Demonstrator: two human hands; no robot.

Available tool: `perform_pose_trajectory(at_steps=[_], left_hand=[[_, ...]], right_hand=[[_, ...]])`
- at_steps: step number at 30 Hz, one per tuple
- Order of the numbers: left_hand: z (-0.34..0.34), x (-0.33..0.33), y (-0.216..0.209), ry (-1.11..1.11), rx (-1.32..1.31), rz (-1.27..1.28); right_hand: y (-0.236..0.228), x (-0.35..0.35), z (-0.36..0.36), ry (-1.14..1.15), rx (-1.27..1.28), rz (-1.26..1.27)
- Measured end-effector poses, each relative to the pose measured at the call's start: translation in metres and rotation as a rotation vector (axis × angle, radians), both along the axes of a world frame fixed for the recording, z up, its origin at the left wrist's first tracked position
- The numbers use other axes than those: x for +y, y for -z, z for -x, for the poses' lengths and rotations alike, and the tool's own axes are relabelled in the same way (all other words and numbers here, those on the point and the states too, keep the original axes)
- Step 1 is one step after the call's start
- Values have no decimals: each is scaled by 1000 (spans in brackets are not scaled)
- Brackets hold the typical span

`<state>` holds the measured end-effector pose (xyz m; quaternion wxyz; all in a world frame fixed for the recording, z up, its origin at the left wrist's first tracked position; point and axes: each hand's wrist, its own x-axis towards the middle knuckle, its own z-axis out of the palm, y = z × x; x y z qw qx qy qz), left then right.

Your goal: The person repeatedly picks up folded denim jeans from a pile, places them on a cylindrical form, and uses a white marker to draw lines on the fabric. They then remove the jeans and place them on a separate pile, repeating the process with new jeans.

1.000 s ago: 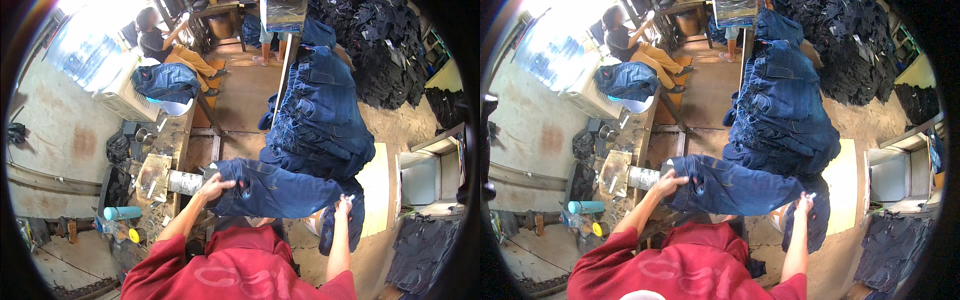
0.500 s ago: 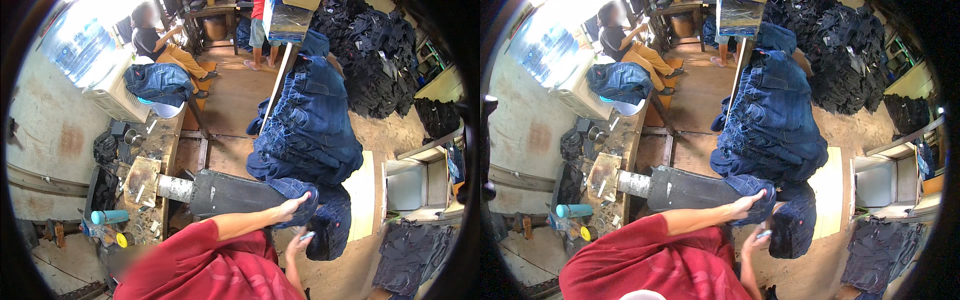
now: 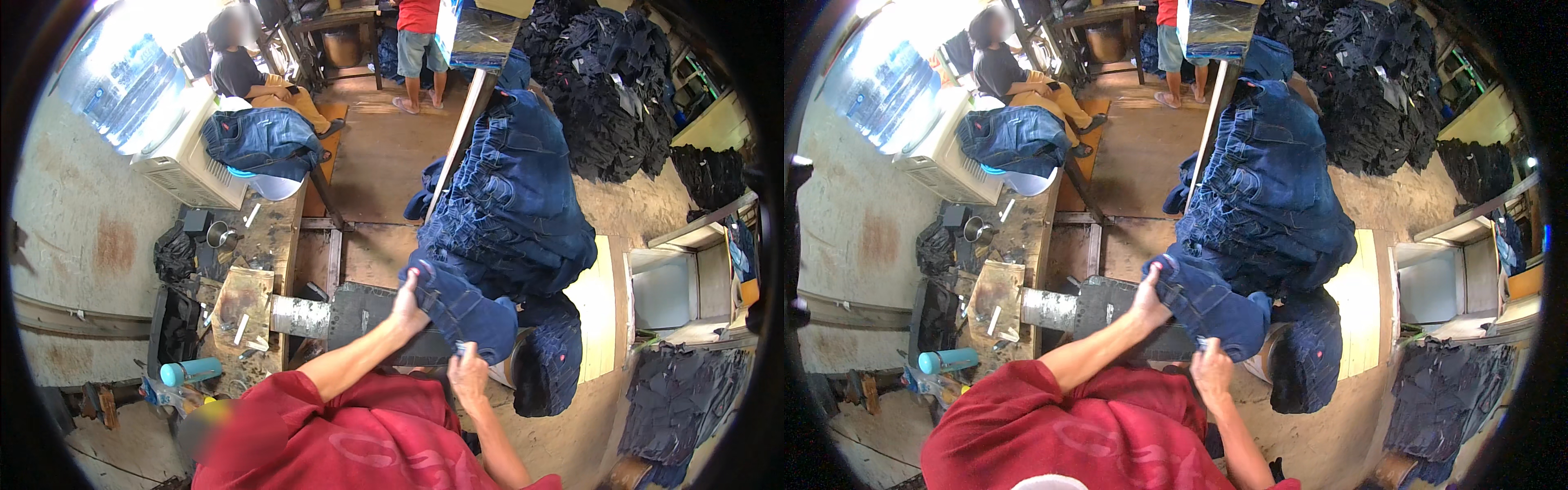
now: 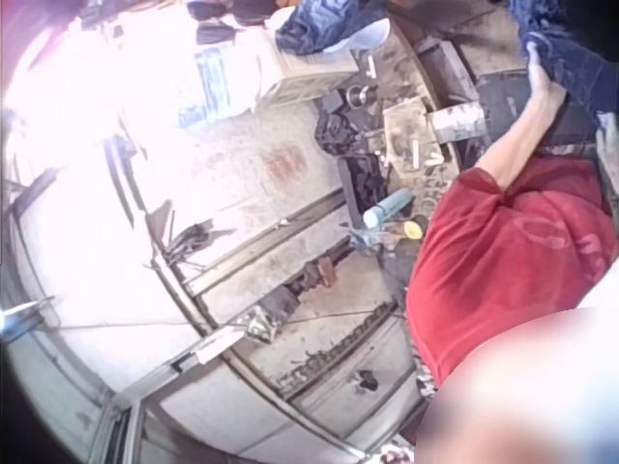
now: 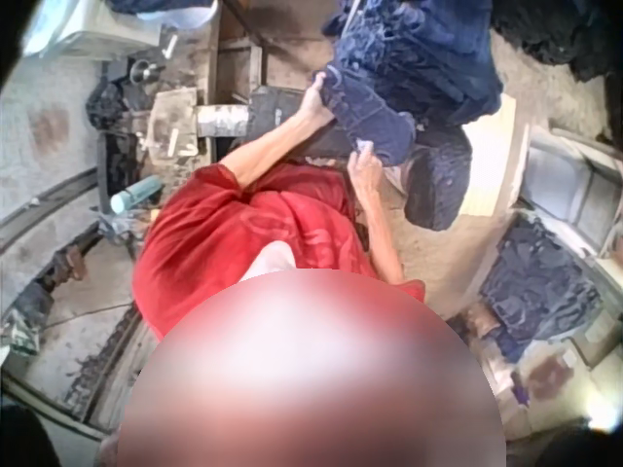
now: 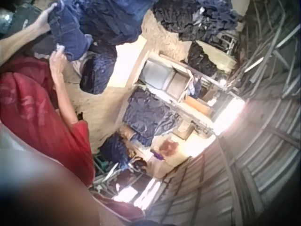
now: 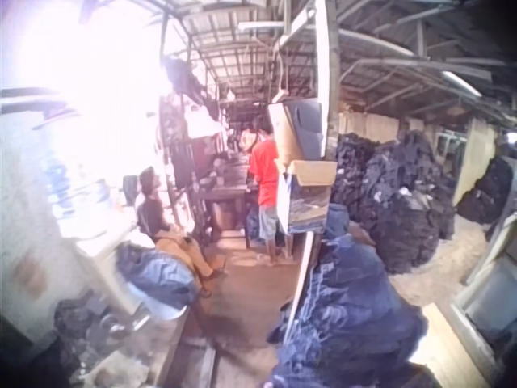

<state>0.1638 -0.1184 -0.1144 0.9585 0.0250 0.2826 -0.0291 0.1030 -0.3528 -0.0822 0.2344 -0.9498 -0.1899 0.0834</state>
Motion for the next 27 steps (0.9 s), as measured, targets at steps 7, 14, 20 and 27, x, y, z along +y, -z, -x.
perform_pose_trajectory(at_steps=[7,14,20,27], left_hand=[[96,88,-38,-147,-100,-216],[197,46,3,827,22,-752],[221,134,-45,1190,122,-1278],[229,156,-71,863,359,-1400]], right_hand=[[-56,148,50,-168,274,-414],[-82,80,46,-289,375,-298],[-15,-56,11,663,221,-747],[84,-134,-58,1375,933,-1103]])
